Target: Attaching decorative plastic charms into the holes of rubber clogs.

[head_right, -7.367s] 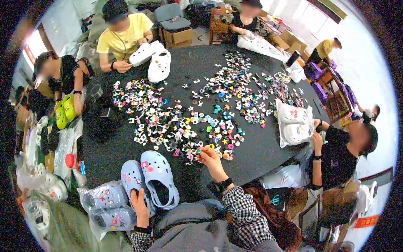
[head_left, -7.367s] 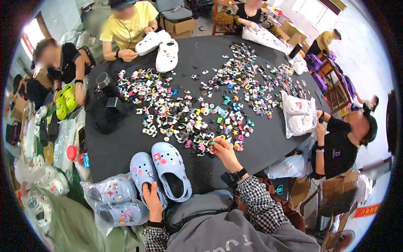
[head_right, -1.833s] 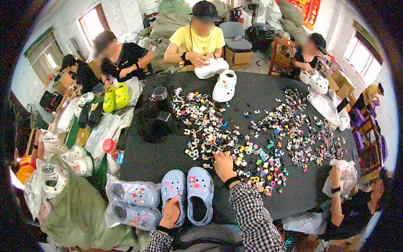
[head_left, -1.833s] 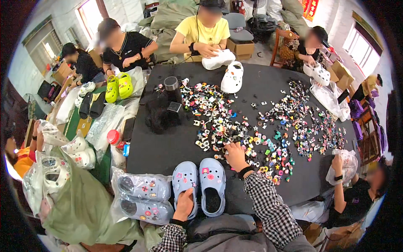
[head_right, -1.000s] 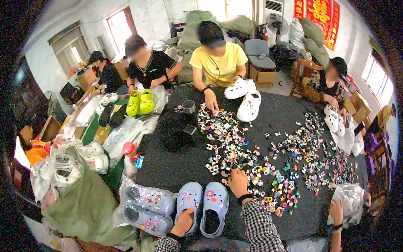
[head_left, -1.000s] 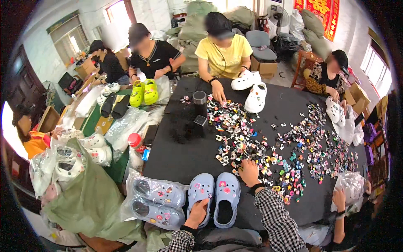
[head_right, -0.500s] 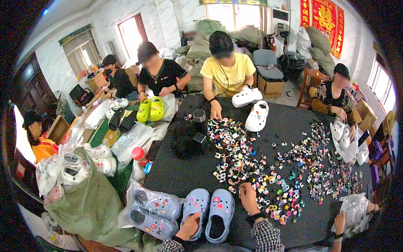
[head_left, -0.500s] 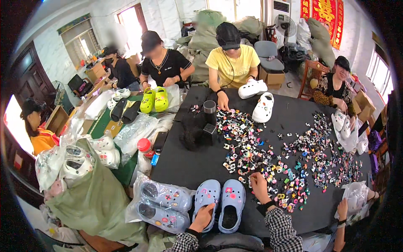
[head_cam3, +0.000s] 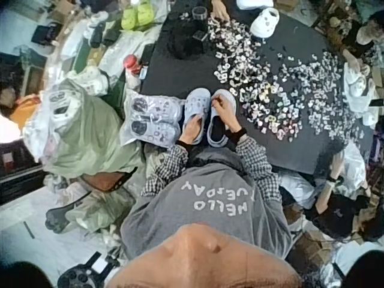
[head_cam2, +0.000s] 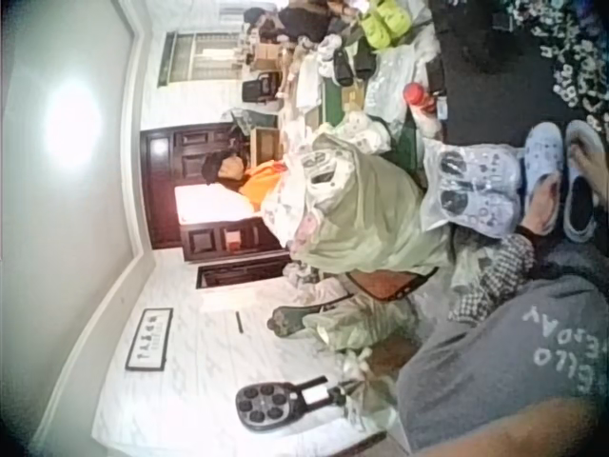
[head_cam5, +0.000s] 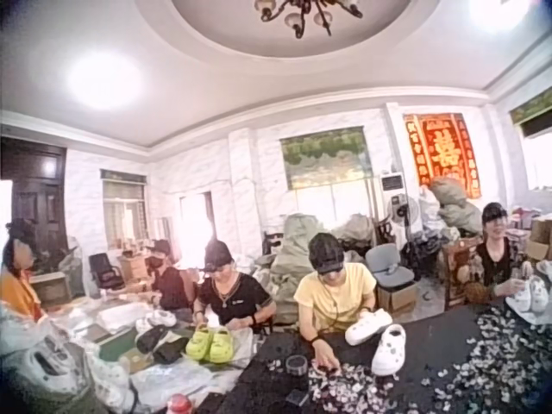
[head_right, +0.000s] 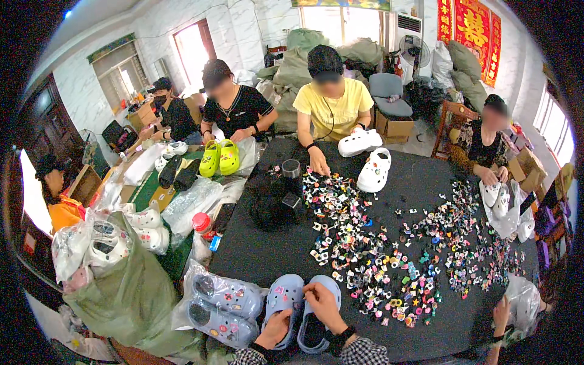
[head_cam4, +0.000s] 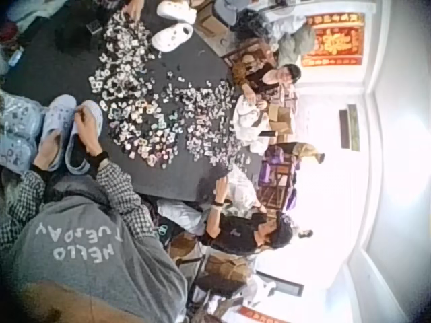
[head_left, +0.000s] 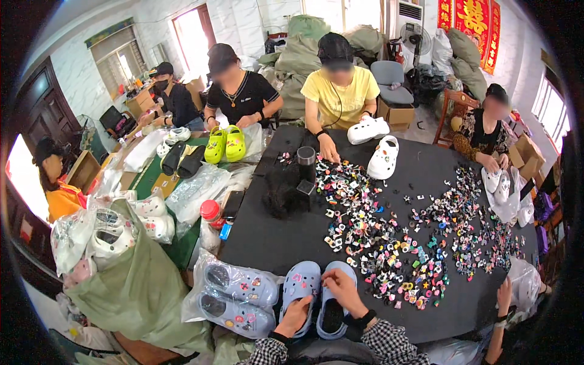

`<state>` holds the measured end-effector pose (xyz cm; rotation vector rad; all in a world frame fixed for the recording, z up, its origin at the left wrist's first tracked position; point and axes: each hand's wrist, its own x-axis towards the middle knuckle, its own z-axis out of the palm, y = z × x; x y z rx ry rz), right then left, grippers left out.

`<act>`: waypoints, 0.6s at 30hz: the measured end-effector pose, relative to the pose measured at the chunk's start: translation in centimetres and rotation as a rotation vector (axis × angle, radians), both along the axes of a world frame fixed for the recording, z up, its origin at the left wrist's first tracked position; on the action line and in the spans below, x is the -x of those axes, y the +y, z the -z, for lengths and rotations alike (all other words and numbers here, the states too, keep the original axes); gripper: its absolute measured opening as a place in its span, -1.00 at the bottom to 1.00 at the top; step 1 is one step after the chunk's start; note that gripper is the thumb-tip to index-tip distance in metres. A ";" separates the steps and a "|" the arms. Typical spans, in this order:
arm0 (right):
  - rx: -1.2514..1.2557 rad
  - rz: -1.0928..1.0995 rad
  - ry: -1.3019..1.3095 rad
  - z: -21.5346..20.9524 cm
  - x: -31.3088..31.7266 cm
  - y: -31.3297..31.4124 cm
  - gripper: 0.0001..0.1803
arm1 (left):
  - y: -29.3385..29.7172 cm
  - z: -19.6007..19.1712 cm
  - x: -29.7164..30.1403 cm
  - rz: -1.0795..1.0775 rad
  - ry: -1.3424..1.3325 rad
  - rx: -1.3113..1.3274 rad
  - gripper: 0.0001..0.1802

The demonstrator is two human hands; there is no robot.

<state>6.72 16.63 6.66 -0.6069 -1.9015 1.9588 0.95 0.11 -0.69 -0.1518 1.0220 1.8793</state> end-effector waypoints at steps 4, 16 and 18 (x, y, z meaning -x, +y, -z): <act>-0.357 0.067 -0.019 1.4 -0.1 -0.4 -0.85 | 0.1 -0.6 0.2 0.006 0.042 -0.028 -0.75; -0.041 0.117 0.048 2.2 0.5 -0.4 -0.91 | -1.8 4.6 0.5 0.269 0.875 0.322 -0.81; -0.027 0.123 0.049 1.9 0.4 -0.3 -0.91 | -1.4 4.5 0.5 0.207 0.613 0.195 -0.82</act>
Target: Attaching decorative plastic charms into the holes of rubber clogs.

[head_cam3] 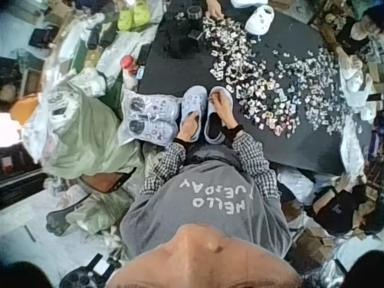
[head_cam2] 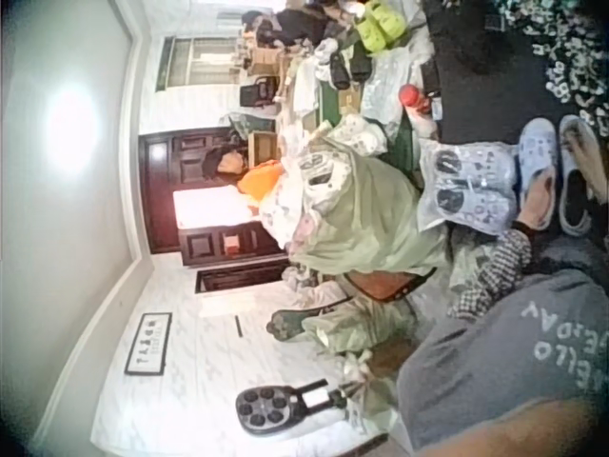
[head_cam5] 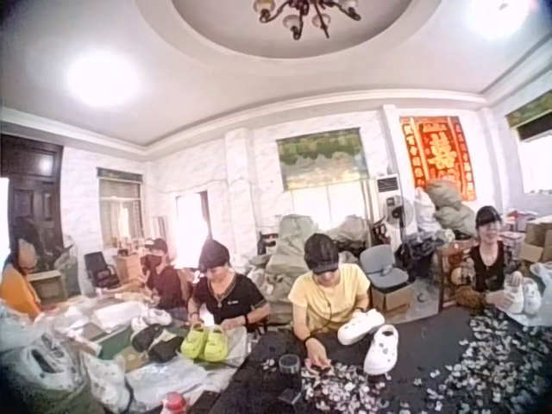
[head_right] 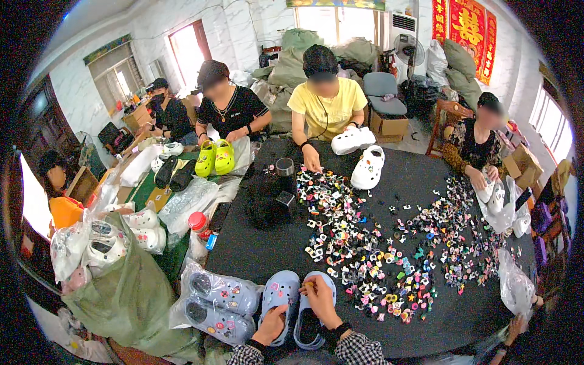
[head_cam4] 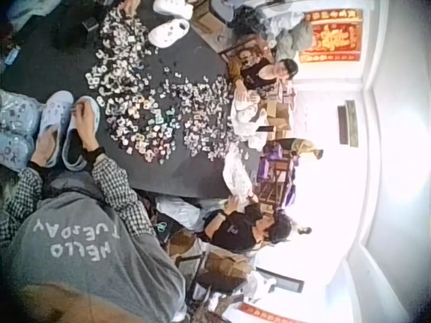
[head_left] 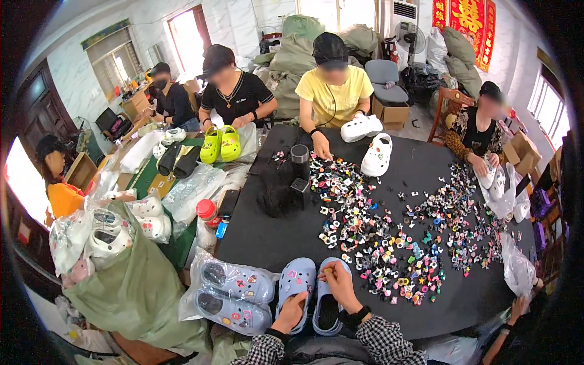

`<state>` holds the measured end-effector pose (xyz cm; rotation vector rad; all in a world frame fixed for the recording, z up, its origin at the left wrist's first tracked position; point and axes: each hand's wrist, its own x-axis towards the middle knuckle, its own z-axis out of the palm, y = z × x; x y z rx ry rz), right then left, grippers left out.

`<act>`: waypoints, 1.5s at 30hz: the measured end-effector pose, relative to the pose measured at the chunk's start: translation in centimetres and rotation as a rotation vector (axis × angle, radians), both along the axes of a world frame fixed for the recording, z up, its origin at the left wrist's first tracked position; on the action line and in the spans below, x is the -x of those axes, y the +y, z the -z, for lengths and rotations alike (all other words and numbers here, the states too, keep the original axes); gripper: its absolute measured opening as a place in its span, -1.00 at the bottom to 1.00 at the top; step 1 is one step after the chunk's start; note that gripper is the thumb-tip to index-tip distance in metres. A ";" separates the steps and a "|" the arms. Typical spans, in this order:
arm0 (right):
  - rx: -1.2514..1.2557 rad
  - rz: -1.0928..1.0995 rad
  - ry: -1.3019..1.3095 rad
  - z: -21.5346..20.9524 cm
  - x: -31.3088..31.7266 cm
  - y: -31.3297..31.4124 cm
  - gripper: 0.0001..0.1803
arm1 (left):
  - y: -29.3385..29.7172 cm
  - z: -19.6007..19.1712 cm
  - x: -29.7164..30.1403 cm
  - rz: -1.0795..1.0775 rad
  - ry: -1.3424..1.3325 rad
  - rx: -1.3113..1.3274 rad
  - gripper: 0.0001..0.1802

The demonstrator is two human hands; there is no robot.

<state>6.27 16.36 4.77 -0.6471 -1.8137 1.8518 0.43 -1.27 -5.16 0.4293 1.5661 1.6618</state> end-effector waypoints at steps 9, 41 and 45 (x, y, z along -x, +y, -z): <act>-0.025 -0.008 -0.029 -0.2 -0.2 0.2 -0.91 | 1.4 -4.1 -0.4 -0.211 -0.585 -0.267 -0.82; 0.076 -0.115 -0.047 -0.6 -0.5 1.1 -0.86 | 0.9 -2.6 -1.3 -0.141 0.150 -0.080 -0.88; 0.128 -0.226 -0.092 -2.9 -0.8 2.1 -0.88 | 1.3 -5.7 -1.5 -0.093 0.622 0.134 -0.83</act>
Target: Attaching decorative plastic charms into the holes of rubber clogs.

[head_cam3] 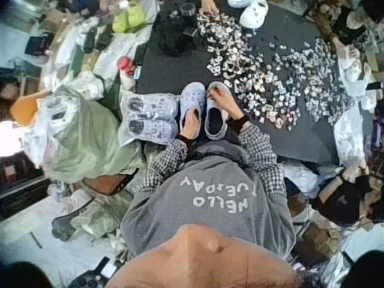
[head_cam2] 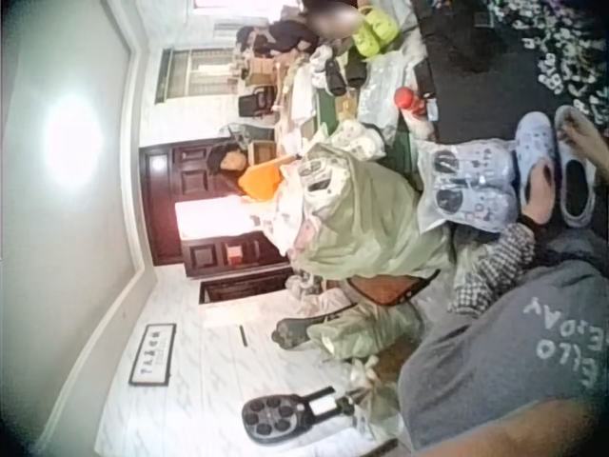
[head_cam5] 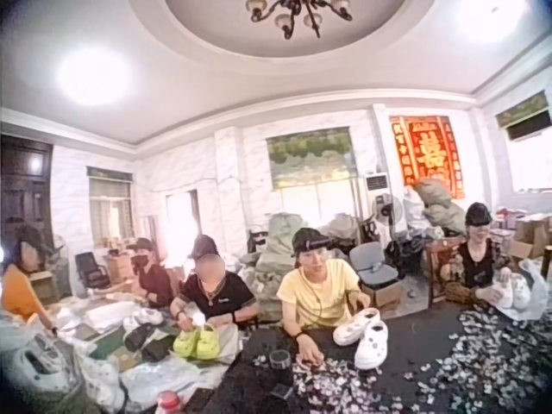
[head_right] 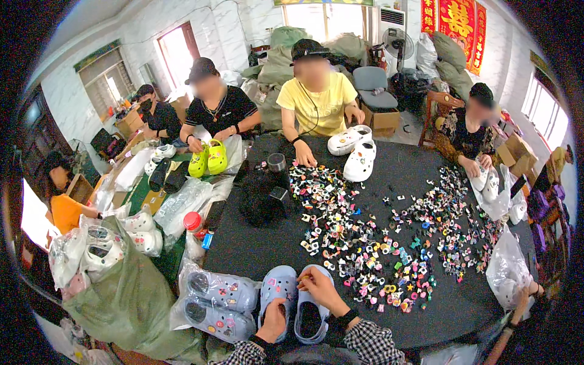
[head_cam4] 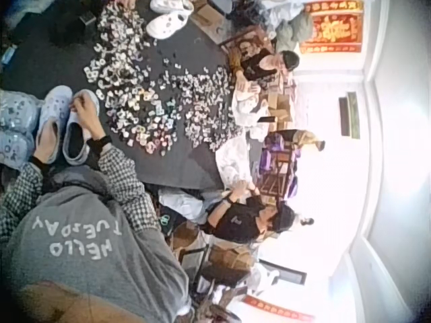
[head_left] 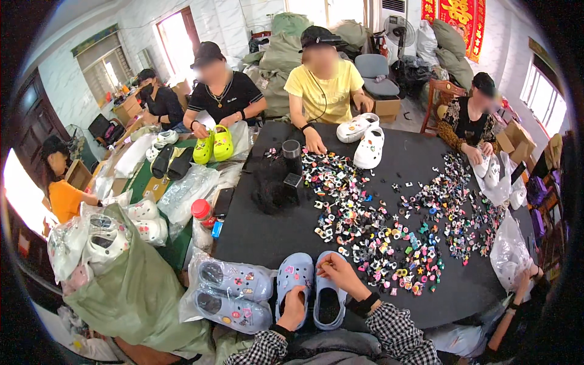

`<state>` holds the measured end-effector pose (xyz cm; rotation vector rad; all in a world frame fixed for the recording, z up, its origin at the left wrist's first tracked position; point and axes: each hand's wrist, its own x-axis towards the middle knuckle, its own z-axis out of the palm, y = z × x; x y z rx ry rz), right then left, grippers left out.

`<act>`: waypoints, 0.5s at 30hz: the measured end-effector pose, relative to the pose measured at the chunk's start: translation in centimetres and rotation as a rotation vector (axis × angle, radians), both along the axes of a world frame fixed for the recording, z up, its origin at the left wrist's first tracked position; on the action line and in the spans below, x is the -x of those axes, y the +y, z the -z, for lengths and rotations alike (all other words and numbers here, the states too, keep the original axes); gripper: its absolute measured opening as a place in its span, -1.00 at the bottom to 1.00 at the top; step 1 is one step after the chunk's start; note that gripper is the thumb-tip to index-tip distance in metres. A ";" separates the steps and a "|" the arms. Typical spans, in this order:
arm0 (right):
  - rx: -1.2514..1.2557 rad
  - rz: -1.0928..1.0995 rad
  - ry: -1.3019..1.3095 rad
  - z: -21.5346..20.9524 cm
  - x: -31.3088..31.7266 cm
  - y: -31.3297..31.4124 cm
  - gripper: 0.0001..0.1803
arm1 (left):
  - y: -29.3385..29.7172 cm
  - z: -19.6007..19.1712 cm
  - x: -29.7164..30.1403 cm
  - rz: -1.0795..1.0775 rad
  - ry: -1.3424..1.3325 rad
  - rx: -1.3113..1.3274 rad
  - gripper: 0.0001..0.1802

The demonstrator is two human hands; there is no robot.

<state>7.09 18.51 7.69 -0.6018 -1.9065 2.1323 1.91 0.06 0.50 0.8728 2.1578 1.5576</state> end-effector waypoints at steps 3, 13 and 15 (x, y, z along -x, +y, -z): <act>-0.082 -0.052 -0.047 -0.7 -0.2 1.0 -0.87 | 0.1 0.0 0.0 0.028 -0.025 -0.033 -0.80; -0.163 0.035 0.011 -4.0 0.9 1.4 -0.82 | 0.0 3.5 0.4 -0.054 -0.625 -0.269 -0.96; -0.208 -0.020 -0.053 -5.5 1.1 1.4 -0.80 | 0.6 3.5 0.8 -0.198 -0.937 -0.316 -0.90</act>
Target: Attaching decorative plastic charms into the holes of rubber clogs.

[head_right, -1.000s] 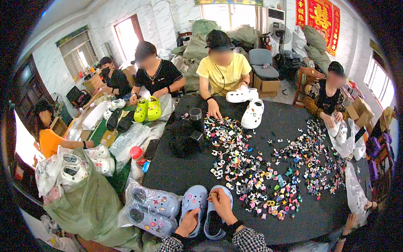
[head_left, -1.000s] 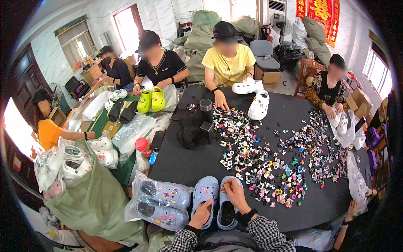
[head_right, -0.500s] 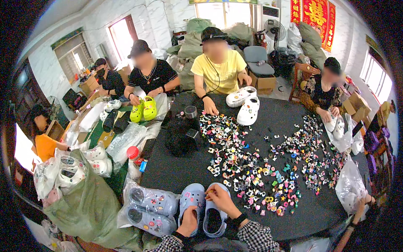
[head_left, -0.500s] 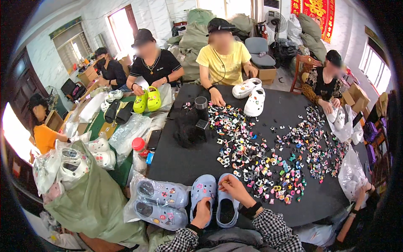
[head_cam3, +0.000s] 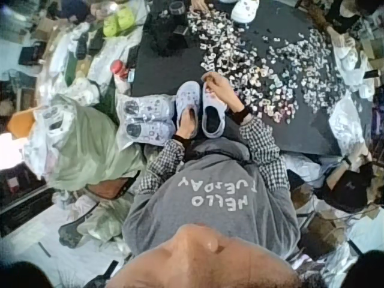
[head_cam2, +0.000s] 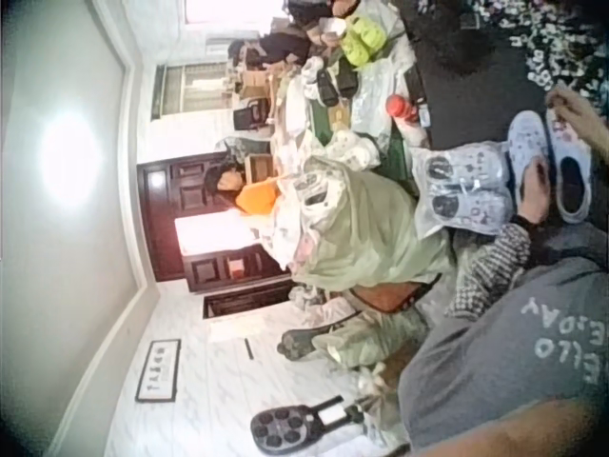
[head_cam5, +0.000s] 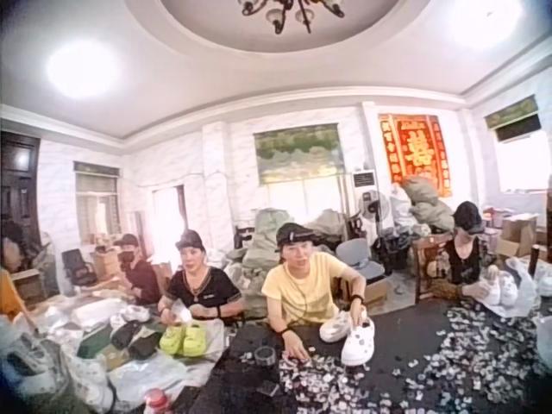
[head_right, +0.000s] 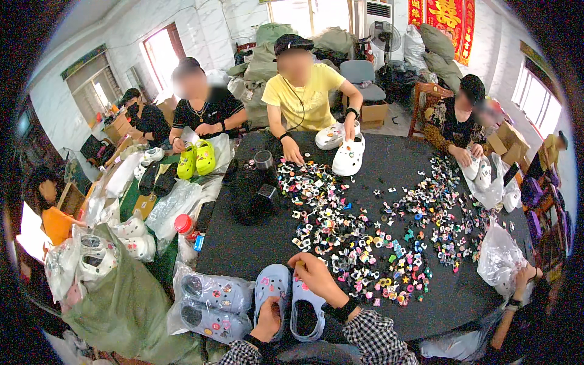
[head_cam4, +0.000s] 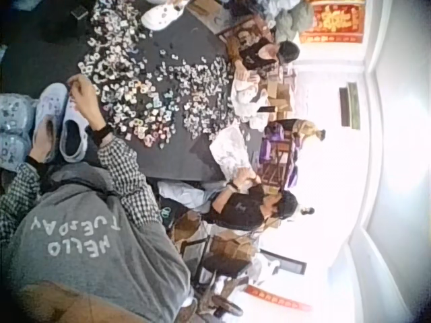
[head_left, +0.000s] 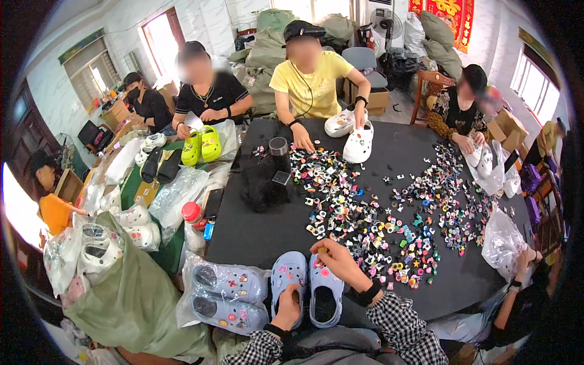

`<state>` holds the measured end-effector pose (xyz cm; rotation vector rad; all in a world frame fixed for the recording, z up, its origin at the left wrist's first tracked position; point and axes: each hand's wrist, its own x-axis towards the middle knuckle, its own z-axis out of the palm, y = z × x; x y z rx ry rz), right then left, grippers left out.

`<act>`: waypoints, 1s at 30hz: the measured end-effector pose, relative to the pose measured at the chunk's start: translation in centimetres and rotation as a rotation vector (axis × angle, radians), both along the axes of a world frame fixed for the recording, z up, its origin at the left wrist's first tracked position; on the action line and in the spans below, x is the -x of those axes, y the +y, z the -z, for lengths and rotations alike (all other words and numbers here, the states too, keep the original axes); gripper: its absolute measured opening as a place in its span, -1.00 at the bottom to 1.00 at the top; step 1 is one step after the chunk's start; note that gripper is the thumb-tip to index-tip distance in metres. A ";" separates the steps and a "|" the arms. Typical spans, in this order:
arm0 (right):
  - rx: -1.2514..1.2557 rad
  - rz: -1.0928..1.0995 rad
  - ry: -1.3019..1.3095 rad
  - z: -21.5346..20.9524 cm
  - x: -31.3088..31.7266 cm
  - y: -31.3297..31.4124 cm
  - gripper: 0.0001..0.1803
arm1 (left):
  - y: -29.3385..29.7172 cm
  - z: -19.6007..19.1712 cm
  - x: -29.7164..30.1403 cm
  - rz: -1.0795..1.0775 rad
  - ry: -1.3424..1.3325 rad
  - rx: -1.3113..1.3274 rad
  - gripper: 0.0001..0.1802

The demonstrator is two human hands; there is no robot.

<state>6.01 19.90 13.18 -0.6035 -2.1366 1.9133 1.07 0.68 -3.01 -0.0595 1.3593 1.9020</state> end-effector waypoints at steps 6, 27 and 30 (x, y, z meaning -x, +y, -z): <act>-0.019 -0.058 0.032 -0.3 0.6 -1.3 -0.81 | 1.6 -4.7 -0.1 -0.081 -0.259 0.053 -0.80; 0.128 0.089 0.082 8.0 0.5 -3.9 -0.84 | 1.5 -1.3 0.1 -0.066 -0.184 -0.060 -0.83; 0.176 0.092 0.108 8.2 0.4 -3.7 -0.84 | 0.8 0.1 0.2 -0.105 -0.270 -0.058 -0.82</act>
